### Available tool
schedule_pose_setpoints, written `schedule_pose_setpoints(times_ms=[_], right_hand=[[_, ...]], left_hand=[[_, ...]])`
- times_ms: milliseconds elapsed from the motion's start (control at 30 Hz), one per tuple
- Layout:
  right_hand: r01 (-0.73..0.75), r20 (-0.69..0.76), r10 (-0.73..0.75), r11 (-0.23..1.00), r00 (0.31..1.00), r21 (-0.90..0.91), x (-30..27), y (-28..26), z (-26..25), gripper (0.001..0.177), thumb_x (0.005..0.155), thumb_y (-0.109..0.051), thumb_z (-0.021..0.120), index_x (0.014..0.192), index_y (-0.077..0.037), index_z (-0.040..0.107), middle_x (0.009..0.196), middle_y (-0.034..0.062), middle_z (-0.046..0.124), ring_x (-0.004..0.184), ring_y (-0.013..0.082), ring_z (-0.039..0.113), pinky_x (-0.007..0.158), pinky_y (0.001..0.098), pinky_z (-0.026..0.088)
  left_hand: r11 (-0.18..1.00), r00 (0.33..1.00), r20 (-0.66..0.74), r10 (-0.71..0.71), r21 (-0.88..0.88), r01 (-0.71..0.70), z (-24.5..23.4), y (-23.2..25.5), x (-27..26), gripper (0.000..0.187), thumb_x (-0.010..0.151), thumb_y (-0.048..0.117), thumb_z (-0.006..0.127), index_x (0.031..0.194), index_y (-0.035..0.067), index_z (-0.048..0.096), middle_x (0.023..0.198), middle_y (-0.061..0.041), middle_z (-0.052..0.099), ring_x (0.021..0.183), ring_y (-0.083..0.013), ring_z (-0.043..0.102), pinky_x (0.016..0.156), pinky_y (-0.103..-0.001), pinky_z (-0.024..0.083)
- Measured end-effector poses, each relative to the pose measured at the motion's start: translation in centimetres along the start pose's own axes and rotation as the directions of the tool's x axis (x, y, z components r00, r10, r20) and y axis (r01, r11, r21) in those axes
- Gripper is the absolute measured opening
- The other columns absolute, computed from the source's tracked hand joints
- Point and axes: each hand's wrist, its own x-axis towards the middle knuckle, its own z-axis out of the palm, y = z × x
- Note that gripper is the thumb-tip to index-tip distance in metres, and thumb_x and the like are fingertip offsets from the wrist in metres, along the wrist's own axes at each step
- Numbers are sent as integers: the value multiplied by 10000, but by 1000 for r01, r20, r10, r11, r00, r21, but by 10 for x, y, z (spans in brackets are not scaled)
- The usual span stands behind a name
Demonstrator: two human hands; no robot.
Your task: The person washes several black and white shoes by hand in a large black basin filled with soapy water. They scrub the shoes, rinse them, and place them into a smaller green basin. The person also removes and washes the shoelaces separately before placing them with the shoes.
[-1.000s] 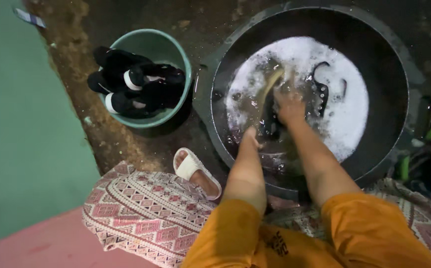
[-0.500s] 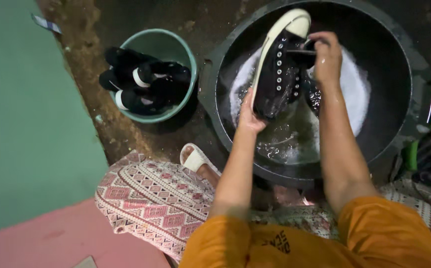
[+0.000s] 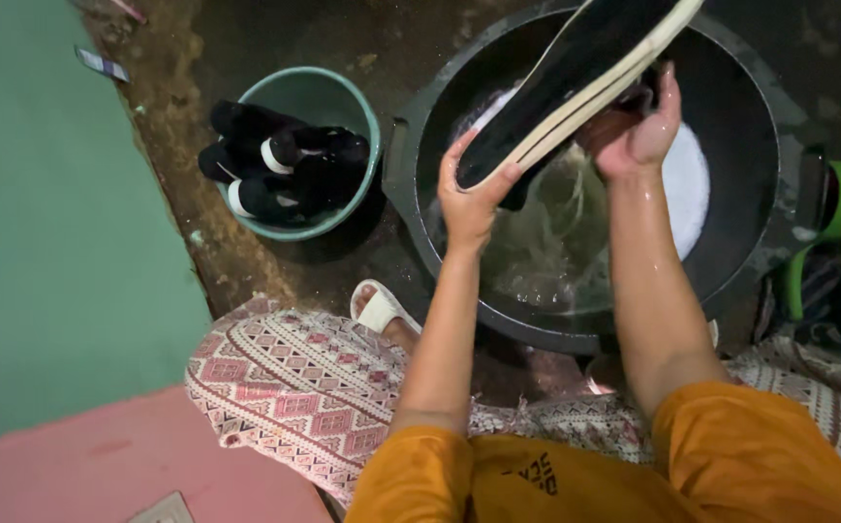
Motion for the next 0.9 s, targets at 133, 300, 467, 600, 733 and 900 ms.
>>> schedule_pose_setpoints(times_ms=[133, 300, 467, 600, 733, 900], right_hand=[[23, 127, -1, 985, 992, -169, -4, 18, -6, 713, 1001, -586, 607, 1511, -91, 552, 1474, 108, 631, 1396, 290, 596, 1204, 422, 475], [317, 148, -470, 304, 870, -899, 9, 44, -44, 367, 980, -263, 831, 1246, -132, 615, 1254, 145, 654, 1202, 327, 642, 1057, 470, 530], [-119, 14, -433, -278, 901, -953, 17, 67, -113, 327, 842, -187, 863, 1055, -80, 640, 999, 170, 729, 962, 382, 686, 844, 472, 534], [-130, -45, -192, -457, 980, -880, 4, 93, -160, 270, 842, -100, 766, 1097, -98, 680, 1003, 203, 702, 997, 425, 675, 898, 480, 531], [-35, -3, -54, -599, 999, -800, -10, 116, -182, 450, 781, -83, 776, 1217, -129, 674, 1184, 210, 630, 1105, 442, 610, 957, 490, 505], [-36, -165, 130, -672, 978, -740, -30, 130, -193, 646, 760, -109, 785, 1367, -164, 570, 1329, 154, 515, 1187, 432, 523, 1028, 506, 449]], left_hand=[[911, 962, -3, 273, 323, -258, 3, -12, -8, 719, 777, 194, 908, 1367, -8, 550, 1285, -121, 627, 1203, -214, 608, 1078, -337, 482], [881, 969, -163, -184, 411, 236, -23, -80, 5, 634, 969, 516, 626, 1252, -50, 670, 1232, -204, 689, 1163, -292, 619, 1041, -370, 456], [448, 667, -219, -712, 590, 671, -57, -168, -4, 749, 972, 629, 529, 1384, 10, 436, 1363, -276, 505, 1258, -404, 494, 1083, -446, 386], [276, 653, -129, -746, 833, 479, -58, -215, -14, 919, 945, 635, 566, 1555, 87, 152, 1548, -279, 289, 1411, -447, 344, 1170, -481, 294], [217, 710, 90, -698, 972, 90, -69, -253, -22, 1045, 903, 548, 640, 1673, 190, 32, 1630, -274, 263, 1457, -469, 361, 1200, -490, 320], [192, 570, 146, -808, 981, 20, -102, -288, -28, 862, 900, 411, 676, 1597, 175, 227, 1543, -262, 418, 1388, -423, 467, 1153, -463, 403]])
